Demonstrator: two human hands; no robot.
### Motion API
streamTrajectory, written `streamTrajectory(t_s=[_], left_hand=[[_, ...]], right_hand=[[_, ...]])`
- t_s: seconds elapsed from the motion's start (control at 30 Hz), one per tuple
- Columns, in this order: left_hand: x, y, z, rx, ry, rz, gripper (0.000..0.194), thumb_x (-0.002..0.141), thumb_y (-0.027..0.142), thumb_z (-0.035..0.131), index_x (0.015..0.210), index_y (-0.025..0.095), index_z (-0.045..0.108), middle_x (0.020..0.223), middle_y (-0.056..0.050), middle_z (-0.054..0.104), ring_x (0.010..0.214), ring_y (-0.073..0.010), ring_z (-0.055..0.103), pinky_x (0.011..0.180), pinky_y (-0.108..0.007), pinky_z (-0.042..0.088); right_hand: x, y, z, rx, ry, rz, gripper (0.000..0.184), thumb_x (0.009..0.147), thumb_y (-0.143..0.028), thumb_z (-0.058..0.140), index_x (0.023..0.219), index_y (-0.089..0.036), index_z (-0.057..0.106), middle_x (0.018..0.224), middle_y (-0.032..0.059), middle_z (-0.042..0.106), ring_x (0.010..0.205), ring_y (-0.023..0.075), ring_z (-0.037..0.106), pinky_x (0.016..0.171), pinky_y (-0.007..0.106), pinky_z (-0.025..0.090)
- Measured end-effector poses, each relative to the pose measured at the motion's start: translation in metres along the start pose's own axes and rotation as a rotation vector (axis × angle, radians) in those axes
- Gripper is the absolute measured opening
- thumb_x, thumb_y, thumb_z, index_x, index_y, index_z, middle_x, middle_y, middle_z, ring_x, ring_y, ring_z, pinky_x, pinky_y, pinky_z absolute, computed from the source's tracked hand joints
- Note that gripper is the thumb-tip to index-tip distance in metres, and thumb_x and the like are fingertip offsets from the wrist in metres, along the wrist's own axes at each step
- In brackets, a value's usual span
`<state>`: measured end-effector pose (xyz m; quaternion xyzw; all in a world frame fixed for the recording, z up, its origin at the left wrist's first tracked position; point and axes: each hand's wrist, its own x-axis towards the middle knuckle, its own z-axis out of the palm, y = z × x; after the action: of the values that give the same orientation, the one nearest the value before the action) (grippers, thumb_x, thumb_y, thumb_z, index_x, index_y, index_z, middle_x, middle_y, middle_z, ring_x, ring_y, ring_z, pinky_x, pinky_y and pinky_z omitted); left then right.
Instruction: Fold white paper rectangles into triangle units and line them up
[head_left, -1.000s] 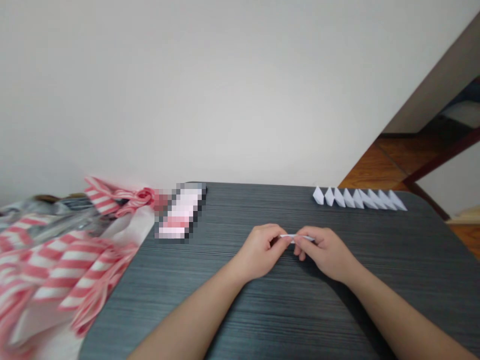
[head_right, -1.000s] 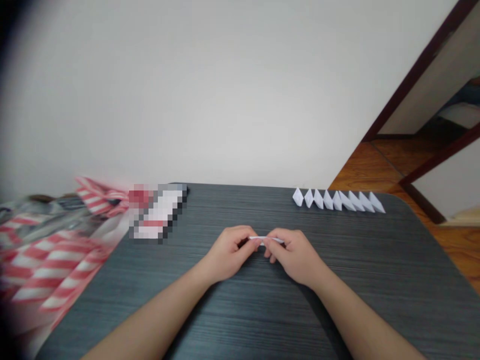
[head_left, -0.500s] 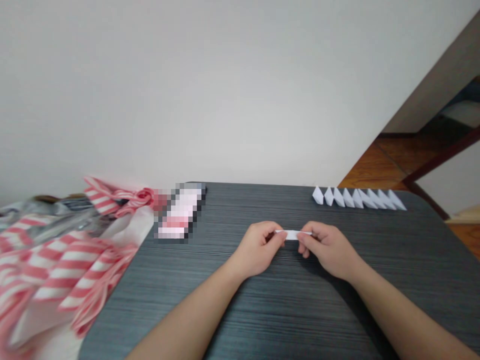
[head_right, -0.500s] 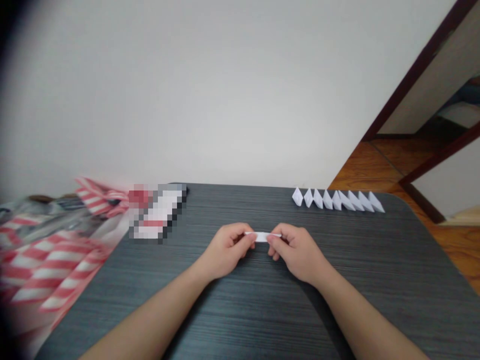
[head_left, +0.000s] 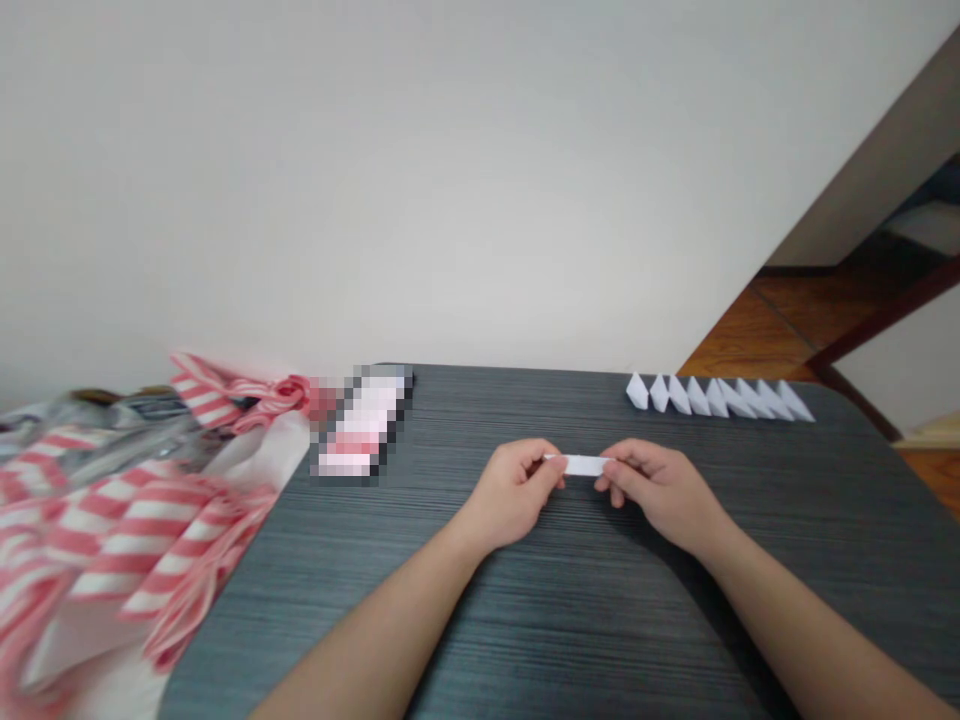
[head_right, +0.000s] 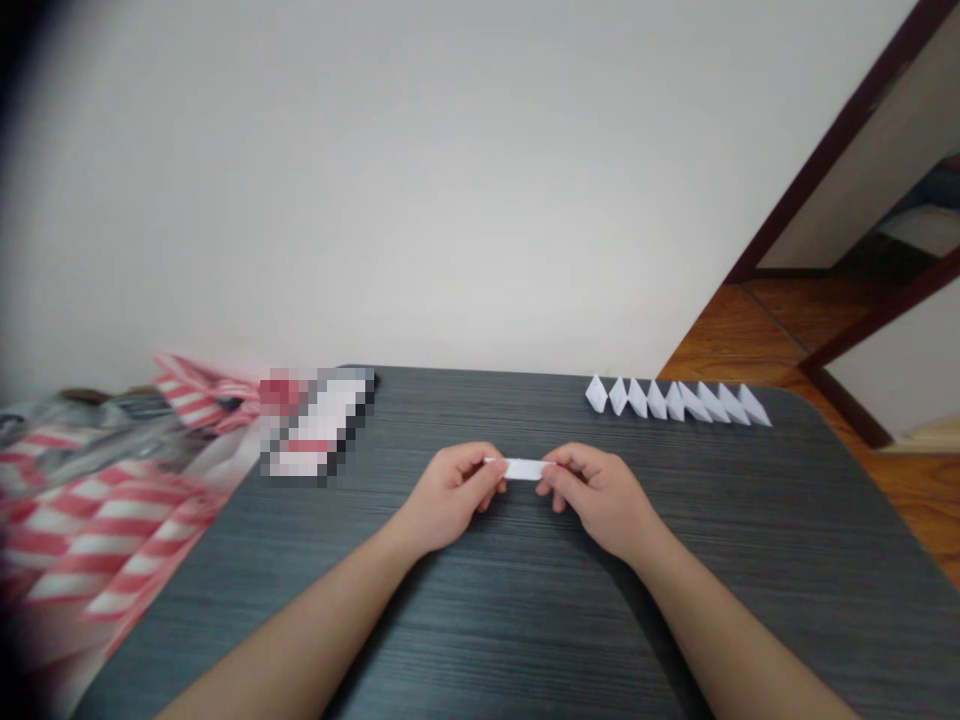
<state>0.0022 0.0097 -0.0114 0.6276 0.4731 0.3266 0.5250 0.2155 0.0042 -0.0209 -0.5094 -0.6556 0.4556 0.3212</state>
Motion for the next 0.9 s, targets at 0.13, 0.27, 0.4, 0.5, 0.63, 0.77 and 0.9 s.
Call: streamTrajectory(t_s=[0.13, 0.27, 0.4, 0.5, 0.63, 0.77, 0.9], left_hand=[[0.0, 0.0, 0.0, -0.015, -0.014, -0.001, 0.031, 0.09, 0.035, 0.054, 0.067, 0.015, 0.06, 0.05, 0.004, 0.05, 0.048, -0.0098, 0.042, 0.048, -0.021, 0.032], [0.0, 0.0, -0.002, 0.006, -0.012, 0.032, 0.037, 0.094, 0.036, 0.048, 0.066, 0.015, 0.06, 0.05, 0.004, 0.049, 0.049, -0.0102, 0.044, 0.05, -0.022, 0.034], [-0.001, 0.0, -0.002, 0.065, 0.002, 0.054, 0.037, 0.094, 0.034, 0.048, 0.065, 0.015, 0.06, 0.051, 0.003, 0.05, 0.049, -0.0098, 0.044, 0.051, -0.021, 0.034], [-0.001, -0.001, -0.002, 0.08, 0.028, 0.07, 0.036, 0.095, 0.033, 0.047, 0.066, 0.016, 0.06, 0.051, 0.004, 0.049, 0.049, -0.0097, 0.044, 0.051, -0.021, 0.034], [0.0, 0.0, -0.001, 0.092, 0.037, 0.085, 0.036, 0.095, 0.032, 0.046, 0.067, 0.015, 0.06, 0.052, 0.003, 0.05, 0.051, -0.0096, 0.045, 0.054, -0.021, 0.035], [0.0, 0.001, 0.001, 0.057, -0.001, 0.1, 0.031, 0.094, 0.031, 0.049, 0.072, 0.015, 0.063, 0.056, 0.003, 0.051, 0.053, -0.0095, 0.045, 0.053, -0.021, 0.034], [-0.001, -0.002, 0.004, 0.003, -0.023, 0.126, 0.021, 0.088, 0.033, 0.06, 0.082, 0.013, 0.066, 0.067, 0.001, 0.057, 0.059, -0.0102, 0.048, 0.054, -0.021, 0.034]], right_hand=[[-0.001, -0.001, 0.0, -0.04, 0.009, -0.008, 0.025, 0.093, -0.031, 0.055, 0.075, -0.019, 0.067, 0.061, -0.0002, 0.067, 0.056, 0.0139, 0.061, 0.061, 0.026, 0.046], [-0.002, -0.004, 0.0, -0.051, 0.034, -0.021, 0.028, 0.094, -0.031, 0.054, 0.072, -0.019, 0.065, 0.062, -0.0001, 0.067, 0.056, 0.0134, 0.061, 0.061, 0.026, 0.046], [-0.002, -0.005, 0.002, -0.028, 0.038, -0.02, 0.027, 0.094, -0.031, 0.054, 0.072, -0.019, 0.063, 0.062, -0.0007, 0.065, 0.057, 0.0131, 0.061, 0.062, 0.025, 0.047], [-0.002, -0.004, 0.005, 0.042, 0.042, -0.009, 0.024, 0.093, -0.03, 0.055, 0.072, -0.019, 0.061, 0.062, -0.0012, 0.065, 0.057, 0.0125, 0.06, 0.062, 0.025, 0.047], [-0.001, -0.005, 0.008, 0.151, -0.03, 0.022, 0.012, 0.089, -0.028, 0.058, 0.084, -0.019, 0.063, 0.069, -0.0001, 0.069, 0.055, 0.0118, 0.06, 0.057, 0.024, 0.046], [-0.002, -0.009, 0.008, 0.092, -0.098, 0.03, 0.019, 0.09, -0.026, 0.057, 0.074, -0.018, 0.063, 0.063, 0.0009, 0.068, 0.053, 0.0116, 0.059, 0.055, 0.023, 0.046], [-0.003, -0.012, 0.007, 0.063, -0.099, 0.019, 0.021, 0.09, -0.025, 0.058, 0.07, -0.018, 0.061, 0.061, 0.0005, 0.067, 0.053, 0.0121, 0.06, 0.055, 0.023, 0.046]])
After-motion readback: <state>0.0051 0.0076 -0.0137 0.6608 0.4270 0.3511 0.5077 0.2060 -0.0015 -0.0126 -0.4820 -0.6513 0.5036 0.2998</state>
